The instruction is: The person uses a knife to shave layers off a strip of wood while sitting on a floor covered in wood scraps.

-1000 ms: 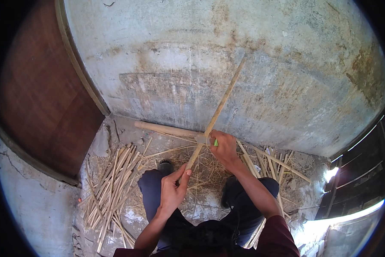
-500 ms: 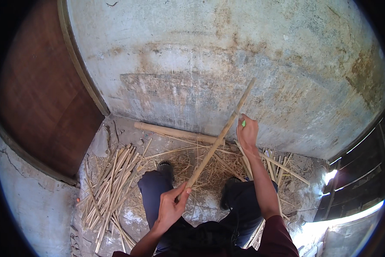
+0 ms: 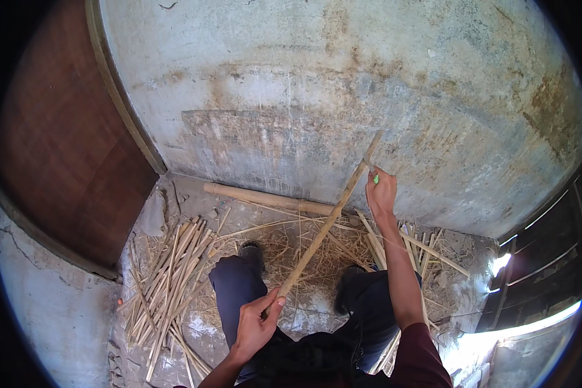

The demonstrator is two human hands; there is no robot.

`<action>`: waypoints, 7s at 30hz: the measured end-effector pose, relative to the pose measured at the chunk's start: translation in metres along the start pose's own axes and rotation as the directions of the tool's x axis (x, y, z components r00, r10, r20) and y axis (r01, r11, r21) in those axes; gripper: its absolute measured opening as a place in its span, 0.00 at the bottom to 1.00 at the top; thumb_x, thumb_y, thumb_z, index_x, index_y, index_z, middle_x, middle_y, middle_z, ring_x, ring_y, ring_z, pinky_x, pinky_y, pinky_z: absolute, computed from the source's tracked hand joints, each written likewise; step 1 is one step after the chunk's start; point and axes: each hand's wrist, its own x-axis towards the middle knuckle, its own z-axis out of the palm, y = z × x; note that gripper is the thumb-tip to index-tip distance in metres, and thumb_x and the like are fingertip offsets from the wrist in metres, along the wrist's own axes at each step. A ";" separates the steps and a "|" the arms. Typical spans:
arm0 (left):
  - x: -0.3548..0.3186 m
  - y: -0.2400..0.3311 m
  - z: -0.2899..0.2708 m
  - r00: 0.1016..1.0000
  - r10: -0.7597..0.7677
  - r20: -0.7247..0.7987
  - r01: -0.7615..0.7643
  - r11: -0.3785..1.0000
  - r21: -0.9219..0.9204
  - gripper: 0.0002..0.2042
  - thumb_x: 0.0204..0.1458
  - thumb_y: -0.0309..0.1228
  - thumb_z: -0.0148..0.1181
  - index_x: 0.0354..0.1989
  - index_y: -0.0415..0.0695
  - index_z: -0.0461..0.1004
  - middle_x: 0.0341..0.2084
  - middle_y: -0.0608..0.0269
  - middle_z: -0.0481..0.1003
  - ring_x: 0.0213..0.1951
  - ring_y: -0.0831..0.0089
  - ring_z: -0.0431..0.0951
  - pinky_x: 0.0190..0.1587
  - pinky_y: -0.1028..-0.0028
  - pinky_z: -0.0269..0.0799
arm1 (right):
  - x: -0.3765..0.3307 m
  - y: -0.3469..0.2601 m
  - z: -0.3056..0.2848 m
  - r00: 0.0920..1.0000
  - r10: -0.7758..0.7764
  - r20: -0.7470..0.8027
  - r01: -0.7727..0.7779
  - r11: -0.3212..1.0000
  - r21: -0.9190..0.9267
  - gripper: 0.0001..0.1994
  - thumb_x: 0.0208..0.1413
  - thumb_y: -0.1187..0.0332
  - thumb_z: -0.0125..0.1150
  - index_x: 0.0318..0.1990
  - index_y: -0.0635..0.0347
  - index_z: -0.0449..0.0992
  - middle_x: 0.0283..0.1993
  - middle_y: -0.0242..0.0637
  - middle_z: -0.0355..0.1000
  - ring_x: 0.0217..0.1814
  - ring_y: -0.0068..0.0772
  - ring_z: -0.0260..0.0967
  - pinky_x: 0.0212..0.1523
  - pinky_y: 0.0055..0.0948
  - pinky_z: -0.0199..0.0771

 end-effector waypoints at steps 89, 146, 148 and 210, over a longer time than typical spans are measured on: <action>0.066 -0.004 0.013 0.998 0.045 0.048 -0.041 0.996 -0.079 0.24 0.78 0.44 0.34 0.36 0.41 0.72 0.15 0.72 0.62 0.16 0.84 0.60 0.20 0.76 0.57 | -0.107 -0.106 -0.007 0.831 -0.389 0.398 0.300 0.915 0.269 0.05 0.46 0.74 0.62 0.31 0.59 0.72 0.28 0.44 0.75 0.28 0.57 0.75 0.29 0.51 0.72; -0.001 -0.047 -0.030 0.972 -0.081 0.221 0.067 0.995 0.068 0.25 0.77 0.44 0.36 0.34 0.40 0.74 0.16 0.63 0.68 0.21 0.74 0.71 0.29 0.71 0.69 | -0.016 0.030 0.043 0.981 0.135 0.138 -0.145 0.988 0.060 0.09 0.58 0.68 0.62 0.36 0.62 0.85 0.32 0.57 0.79 0.39 0.61 0.80 0.42 0.52 0.79; 0.000 -0.048 -0.037 0.977 -0.085 0.193 0.074 0.995 0.064 0.25 0.77 0.44 0.36 0.34 0.40 0.74 0.16 0.65 0.67 0.19 0.77 0.69 0.27 0.72 0.67 | -0.012 0.020 0.035 0.973 0.123 0.195 -0.153 0.978 0.145 0.09 0.59 0.68 0.61 0.36 0.62 0.85 0.32 0.57 0.79 0.39 0.61 0.80 0.43 0.51 0.79; 0.023 -0.031 -0.107 0.998 -0.021 0.059 -0.010 0.877 0.481 0.19 0.74 0.38 0.44 0.35 0.39 0.75 0.21 0.47 0.76 0.27 0.42 0.79 0.33 0.52 0.72 | -0.020 0.043 0.030 0.299 0.506 0.809 0.074 0.833 -0.549 0.45 0.56 0.28 0.55 0.61 0.65 0.78 0.64 0.51 0.77 0.64 0.52 0.76 0.62 0.43 0.74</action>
